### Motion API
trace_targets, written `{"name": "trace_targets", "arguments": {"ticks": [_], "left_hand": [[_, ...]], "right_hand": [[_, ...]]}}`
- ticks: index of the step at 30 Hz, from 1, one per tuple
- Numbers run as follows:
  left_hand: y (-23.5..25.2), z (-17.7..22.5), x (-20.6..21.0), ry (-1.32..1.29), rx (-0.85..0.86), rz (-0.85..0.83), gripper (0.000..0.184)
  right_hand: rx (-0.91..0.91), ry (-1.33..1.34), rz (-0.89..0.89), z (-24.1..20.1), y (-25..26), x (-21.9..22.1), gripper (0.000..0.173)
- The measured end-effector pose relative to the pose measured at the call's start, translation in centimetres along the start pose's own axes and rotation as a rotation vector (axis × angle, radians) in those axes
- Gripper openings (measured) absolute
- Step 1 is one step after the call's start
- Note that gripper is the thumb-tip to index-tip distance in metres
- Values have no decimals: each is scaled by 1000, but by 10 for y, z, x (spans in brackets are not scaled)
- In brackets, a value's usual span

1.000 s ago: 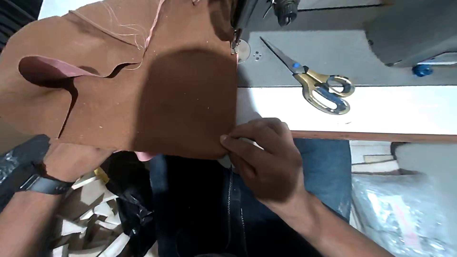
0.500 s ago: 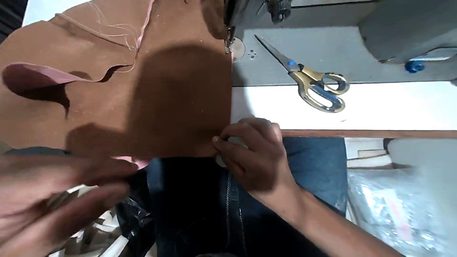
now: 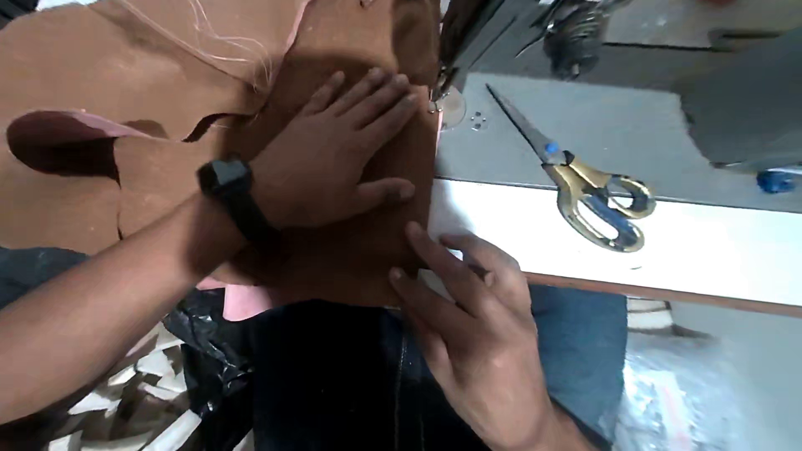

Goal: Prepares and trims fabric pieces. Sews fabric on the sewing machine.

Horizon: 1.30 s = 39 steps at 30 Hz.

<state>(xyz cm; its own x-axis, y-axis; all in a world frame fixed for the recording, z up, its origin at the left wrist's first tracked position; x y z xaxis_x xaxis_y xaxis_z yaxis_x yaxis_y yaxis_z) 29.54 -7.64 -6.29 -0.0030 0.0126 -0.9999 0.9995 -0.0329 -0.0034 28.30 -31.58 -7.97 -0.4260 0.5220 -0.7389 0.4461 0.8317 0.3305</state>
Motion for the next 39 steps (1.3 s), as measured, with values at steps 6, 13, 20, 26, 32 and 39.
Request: {"name": "trace_targets", "arguments": {"ticks": [6,13,20,26,32,39], "left_hand": [[0,-5,0,33,18,0,94],[-2,-2,2,37,6,15,95],[-1,0,1,52,-5,17,97],[-2,4,1,59,-23,10,98],[-1,3,1,60,-21,15,99],[-2,3,2,50,-31,25,98]], "right_hand": [[3,-11,30,1,-1,-2,20],[38,9,15,2,-6,-4,22],[41,11,5,4,-7,-7,22],[48,17,-3,6,-8,-9,22],[40,28,-2,7,-8,-9,23],[36,26,-13,8,-7,-10,23]]}}
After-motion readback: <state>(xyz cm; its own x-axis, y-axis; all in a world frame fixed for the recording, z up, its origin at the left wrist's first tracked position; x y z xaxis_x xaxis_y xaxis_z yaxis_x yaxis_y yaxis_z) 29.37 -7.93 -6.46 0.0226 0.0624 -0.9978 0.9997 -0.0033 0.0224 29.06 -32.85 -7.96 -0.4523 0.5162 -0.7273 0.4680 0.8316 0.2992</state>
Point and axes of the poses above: each hand's wrist, its own y-axis towards the middle knuckle, its own x-axis out of the palm, z = x × y, the point moved 5 cm from there along y, towards the middle knuckle, and after that the axes turned 11 degrees about y, right-handed, at the moved point
